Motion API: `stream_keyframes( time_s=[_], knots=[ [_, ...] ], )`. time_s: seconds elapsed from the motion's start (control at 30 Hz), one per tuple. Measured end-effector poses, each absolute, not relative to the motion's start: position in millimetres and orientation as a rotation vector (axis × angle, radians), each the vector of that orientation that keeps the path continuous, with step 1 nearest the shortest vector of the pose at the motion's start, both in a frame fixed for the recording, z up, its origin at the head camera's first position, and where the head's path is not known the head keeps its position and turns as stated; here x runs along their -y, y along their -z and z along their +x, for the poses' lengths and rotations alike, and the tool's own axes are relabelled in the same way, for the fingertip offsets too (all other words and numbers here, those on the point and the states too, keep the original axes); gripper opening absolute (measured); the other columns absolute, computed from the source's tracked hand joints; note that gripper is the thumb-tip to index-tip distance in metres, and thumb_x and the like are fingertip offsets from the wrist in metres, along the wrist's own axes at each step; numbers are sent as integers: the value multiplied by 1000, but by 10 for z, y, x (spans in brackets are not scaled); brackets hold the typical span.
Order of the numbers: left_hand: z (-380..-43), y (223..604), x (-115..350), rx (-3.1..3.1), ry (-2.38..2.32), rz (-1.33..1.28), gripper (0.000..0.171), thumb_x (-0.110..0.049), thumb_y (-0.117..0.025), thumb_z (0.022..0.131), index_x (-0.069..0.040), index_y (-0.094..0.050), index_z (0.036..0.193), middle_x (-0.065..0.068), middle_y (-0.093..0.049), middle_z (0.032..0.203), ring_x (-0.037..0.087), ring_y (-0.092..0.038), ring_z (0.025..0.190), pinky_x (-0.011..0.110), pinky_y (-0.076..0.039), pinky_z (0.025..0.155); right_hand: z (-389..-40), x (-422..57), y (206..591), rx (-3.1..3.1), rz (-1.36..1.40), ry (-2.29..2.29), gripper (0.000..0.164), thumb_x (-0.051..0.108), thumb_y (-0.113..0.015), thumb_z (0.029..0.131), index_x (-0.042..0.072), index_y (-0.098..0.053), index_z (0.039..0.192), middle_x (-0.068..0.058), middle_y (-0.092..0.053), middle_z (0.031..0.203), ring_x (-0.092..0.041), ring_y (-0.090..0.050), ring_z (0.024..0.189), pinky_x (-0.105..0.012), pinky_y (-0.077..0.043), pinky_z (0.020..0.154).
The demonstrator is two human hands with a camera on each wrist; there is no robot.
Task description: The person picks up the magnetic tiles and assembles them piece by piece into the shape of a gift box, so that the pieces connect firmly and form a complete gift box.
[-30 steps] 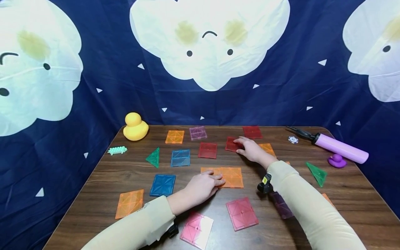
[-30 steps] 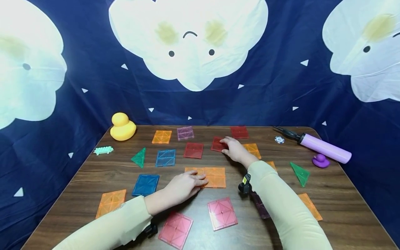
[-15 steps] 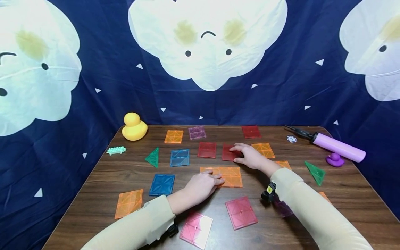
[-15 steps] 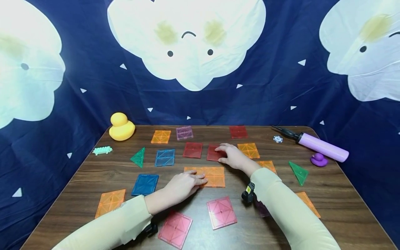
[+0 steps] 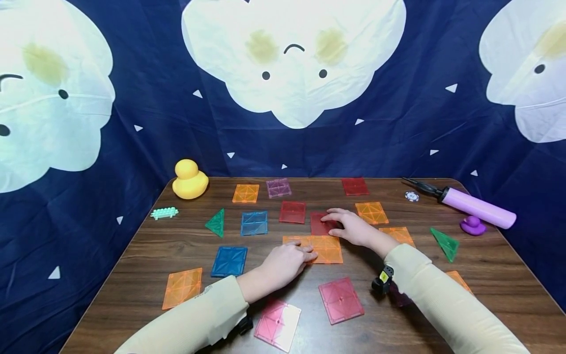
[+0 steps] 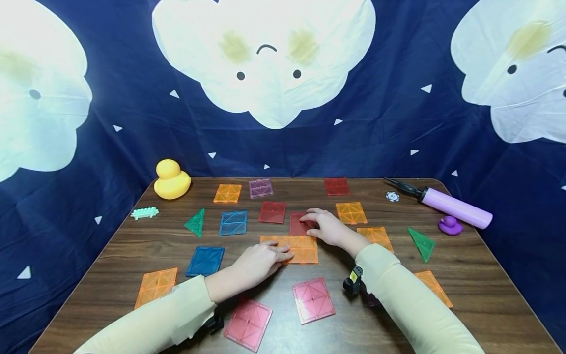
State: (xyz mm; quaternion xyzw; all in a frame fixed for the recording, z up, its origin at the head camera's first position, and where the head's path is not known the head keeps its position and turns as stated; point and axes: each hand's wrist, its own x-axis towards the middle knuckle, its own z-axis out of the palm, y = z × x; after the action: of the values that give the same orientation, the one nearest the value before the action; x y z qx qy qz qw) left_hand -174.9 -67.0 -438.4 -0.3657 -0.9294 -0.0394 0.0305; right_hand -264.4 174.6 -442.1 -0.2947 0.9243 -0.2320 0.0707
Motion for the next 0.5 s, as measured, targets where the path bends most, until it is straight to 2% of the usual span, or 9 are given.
stream_keyframes(
  time_s=[0.17, 0.33, 0.47, 0.5],
  knots=[
    [-1817, 4358, 715, 2885, 247, -1159, 33, -20, -71, 96, -20, -74, 129, -2, -67, 133, 27, -64, 120, 44, -59, 85, -2641, -1760, 4447, -2770, -886, 701, 52, 28, -76, 93, 8, -62, 139, -26, -43, 153, -48, -41, 139, -63, -33, 110],
    [-2041, 4256, 835, 2903, 507, -1020, 31, -20, -72, 94, -10, -74, 124, 5, -71, 124, 25, -69, 108, 43, -59, 80, -2624, -1751, 4427, -2764, -873, 723, 55, 28, -78, 92, 7, -61, 140, -26, -42, 153, -49, -40, 139, -63, -33, 111],
    [-2289, 4170, 939, 2934, 582, -887, 36, -17, -72, 95, -7, -70, 129, 11, -67, 131, 29, -67, 113, 46, -57, 86, -2613, -1741, 4412, -2764, -852, 721, 55, 28, -78, 92, 7, -61, 140, -26, -42, 154, -49, -39, 139, -64, -32, 111],
    [-2346, 4156, 960, 2948, 574, -863, 38, -17, -71, 95, -6, -68, 132, 12, -64, 137, 30, -63, 120, 47, -55, 92, -2612, -1738, 4412, -2764, -850, 719, 55, 28, -78, 91, 7, -61, 140, -26, -42, 154, -49, -39, 139, -64, -32, 111]
  ],
)
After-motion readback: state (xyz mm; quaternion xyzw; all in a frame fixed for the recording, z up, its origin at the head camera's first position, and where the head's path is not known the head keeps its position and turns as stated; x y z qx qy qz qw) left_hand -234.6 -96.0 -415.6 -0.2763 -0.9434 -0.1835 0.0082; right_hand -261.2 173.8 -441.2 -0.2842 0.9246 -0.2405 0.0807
